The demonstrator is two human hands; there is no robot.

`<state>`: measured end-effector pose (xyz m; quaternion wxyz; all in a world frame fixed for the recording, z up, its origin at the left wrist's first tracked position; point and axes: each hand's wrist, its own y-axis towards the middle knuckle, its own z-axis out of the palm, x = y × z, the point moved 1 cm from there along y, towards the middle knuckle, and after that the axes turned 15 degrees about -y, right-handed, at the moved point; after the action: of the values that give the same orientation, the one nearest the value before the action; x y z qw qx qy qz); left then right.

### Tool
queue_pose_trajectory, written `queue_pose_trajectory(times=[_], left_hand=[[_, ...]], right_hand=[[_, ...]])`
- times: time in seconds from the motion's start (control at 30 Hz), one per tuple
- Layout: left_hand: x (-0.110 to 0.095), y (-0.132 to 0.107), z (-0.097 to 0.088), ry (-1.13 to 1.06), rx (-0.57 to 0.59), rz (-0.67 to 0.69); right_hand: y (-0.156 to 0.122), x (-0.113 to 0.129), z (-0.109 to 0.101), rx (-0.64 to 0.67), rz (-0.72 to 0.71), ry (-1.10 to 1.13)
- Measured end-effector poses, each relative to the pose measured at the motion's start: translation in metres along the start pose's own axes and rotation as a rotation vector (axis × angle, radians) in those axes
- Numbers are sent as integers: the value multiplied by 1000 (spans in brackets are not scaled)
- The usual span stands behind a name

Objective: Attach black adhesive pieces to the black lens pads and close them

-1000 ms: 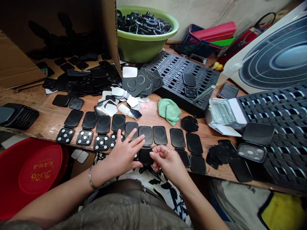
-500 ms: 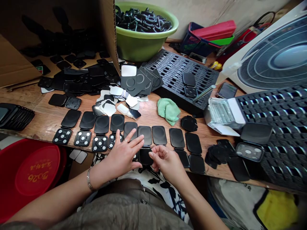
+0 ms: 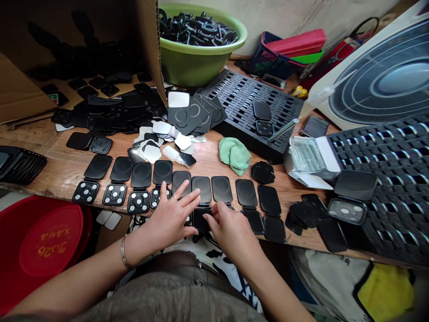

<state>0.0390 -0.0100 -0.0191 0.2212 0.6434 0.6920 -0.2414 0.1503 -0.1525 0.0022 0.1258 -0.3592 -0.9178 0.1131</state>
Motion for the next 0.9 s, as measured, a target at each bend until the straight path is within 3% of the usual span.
queue_pose_trajectory(times=[0.1, 0.2, 0.33, 0.43, 0.5, 0.6, 0.67, 0.77, 0.9], left_hand=[[0, 0, 0, -1, 1, -4], [0, 0, 0, 1, -10, 0], [-1, 0, 0, -3, -12, 1], [-1, 0, -1, -8, 1, -9], [-1, 0, -2, -2, 3, -8], [-3, -1, -2, 29, -4, 1], [-5, -1, -3, 65, -9, 0], [-10, 2, -5, 104, -15, 6], [-13, 4, -8, 107, -18, 8]], right_hand=[[-3, 1, -1, -35, -16, -92], [-10, -5, -4, -172, -35, -112], [-27, -9, -3, -403, -233, -190], [-40, -8, 4, -390, -394, -310], [-40, -13, 5, -331, -417, -301], [-20, -38, -10, -307, -341, -158], [6, -69, -27, -380, -208, -84], [47, -118, -50, -453, 15, -183], [76, -148, -52, -280, 73, -299]])
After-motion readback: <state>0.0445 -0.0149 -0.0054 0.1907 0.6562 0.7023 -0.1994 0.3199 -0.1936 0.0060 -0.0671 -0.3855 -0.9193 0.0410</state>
